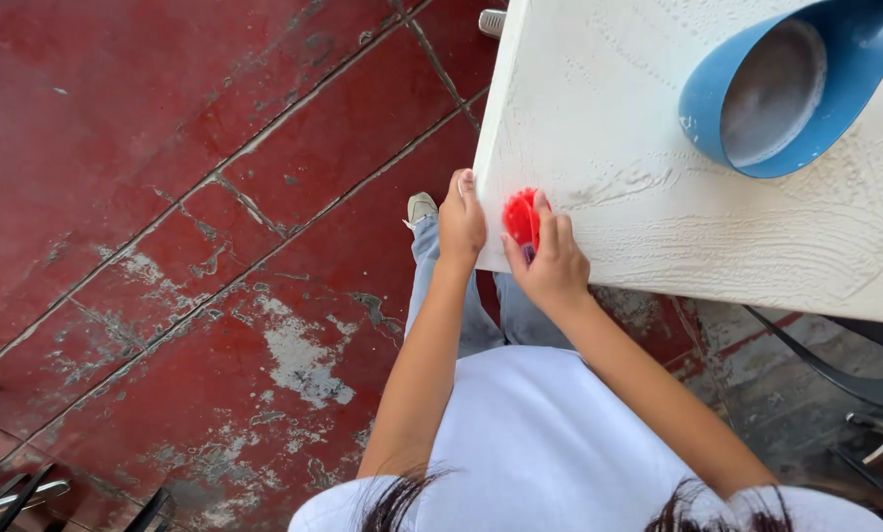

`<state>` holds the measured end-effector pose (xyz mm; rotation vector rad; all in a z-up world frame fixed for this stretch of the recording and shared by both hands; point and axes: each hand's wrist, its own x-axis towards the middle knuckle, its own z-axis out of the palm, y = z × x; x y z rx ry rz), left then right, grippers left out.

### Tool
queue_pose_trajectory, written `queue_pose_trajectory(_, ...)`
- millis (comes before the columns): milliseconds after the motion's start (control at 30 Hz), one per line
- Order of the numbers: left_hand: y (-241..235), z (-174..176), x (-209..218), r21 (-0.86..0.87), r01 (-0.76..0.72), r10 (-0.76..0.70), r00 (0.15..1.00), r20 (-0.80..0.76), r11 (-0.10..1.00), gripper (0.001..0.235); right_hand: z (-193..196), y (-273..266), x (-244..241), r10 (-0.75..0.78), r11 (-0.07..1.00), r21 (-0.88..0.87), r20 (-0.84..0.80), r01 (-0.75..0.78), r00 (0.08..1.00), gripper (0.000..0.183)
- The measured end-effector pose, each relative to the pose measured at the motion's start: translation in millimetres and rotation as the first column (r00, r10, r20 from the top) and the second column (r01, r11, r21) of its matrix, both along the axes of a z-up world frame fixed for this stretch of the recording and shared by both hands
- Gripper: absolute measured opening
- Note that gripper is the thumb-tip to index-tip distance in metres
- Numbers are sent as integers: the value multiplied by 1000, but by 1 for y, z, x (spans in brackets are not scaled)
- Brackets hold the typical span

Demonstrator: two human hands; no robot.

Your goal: Scrubbing and wiping down a white plastic table with soap and water.

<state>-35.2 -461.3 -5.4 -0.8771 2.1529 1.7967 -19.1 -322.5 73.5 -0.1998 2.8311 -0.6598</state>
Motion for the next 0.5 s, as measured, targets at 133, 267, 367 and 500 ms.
queue_pose_trajectory(133, -8, 9, -2, 39, -13, 13, 1000, 6, 999, 53, -15, -29, -73, -10, 1000, -28, -145, 6, 989, 77)
queue_pose_trajectory(267, -3, 2, 3, 68, -7, 4, 999, 37, 998, 53, 2, -43, -99, -74, 997, -42, -145, 69, 987, 75)
queue_pose_trajectory(367, -4, -5, 1, 92, -18, 23, 999, -48, 996, 51, 6, -29, -45, -63, 997, -53, -141, 56, 988, 77)
queue_pose_trajectory(500, -3, -6, 1, 119, -30, 35, 999, -41, 992, 51, -2, -14, -11, 17, 1000, 11, -52, -16, 999, 78)
